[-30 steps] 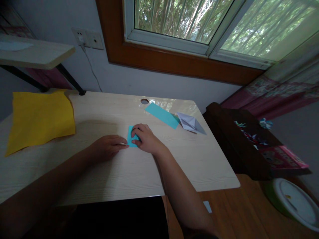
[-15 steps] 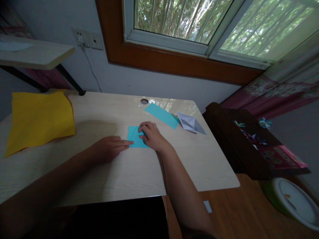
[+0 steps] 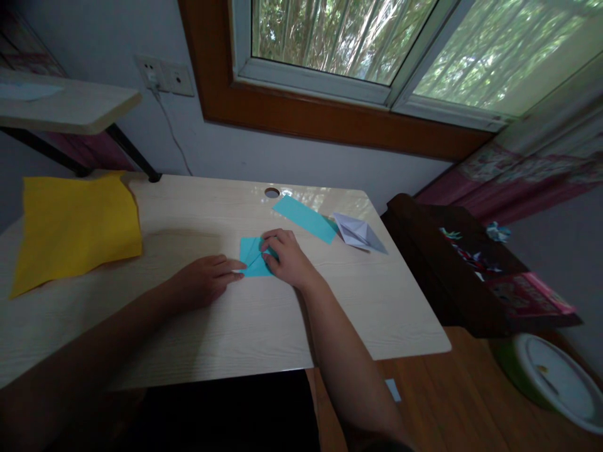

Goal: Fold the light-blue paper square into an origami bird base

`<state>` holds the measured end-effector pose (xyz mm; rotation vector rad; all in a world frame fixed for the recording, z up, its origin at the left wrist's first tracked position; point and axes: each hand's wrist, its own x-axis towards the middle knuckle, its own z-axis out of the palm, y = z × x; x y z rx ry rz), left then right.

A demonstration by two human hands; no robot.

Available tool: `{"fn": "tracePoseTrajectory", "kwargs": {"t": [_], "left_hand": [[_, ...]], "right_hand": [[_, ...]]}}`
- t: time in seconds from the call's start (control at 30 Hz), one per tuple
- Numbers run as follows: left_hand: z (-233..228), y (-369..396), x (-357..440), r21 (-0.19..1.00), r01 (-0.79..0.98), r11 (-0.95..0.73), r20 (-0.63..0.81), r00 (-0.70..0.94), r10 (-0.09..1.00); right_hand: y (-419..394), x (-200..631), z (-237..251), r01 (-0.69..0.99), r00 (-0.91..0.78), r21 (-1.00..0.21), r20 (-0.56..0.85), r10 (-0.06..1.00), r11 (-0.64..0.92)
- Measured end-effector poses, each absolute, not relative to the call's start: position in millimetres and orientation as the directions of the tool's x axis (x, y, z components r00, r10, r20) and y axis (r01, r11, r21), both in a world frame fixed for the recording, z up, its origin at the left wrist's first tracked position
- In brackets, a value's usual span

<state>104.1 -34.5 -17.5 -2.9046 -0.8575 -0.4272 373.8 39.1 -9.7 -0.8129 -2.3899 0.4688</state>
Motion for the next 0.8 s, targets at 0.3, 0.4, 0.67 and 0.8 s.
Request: {"fn": "tracePoseTrajectory", "kwargs": {"t": [0.3, 0.4, 0.67, 0.8], "left_hand": [[-19.9, -32.4, 105.8, 0.035, 0.557, -0.830, 0.272, 0.794, 0.544], [-21.9, -31.5, 105.5, 0.051, 0.563, -0.825, 0.281, 0.785, 0.552], [-23.2, -32.2, 106.8, 0.115, 0.574, -0.811, 0.284, 0.764, 0.580], [-19.3, -33.6, 106.8, 0.099, 0.554, -0.827, 0.295, 0.777, 0.556]], "right_hand": [[21.6, 347.5, -8.3, 0.405, -0.763, -0.421, 0.333, 0.553, 0.812], [20.7, 345.5, -10.4, 0.426, -0.753, -0.419, 0.327, 0.571, 0.802], [23.3, 349.7, -15.0, 0.482, -0.707, -0.434, 0.321, 0.630, 0.761], [28.0, 355.4, -17.6, 0.511, -0.678, -0.432, 0.328, 0.657, 0.743]]}}
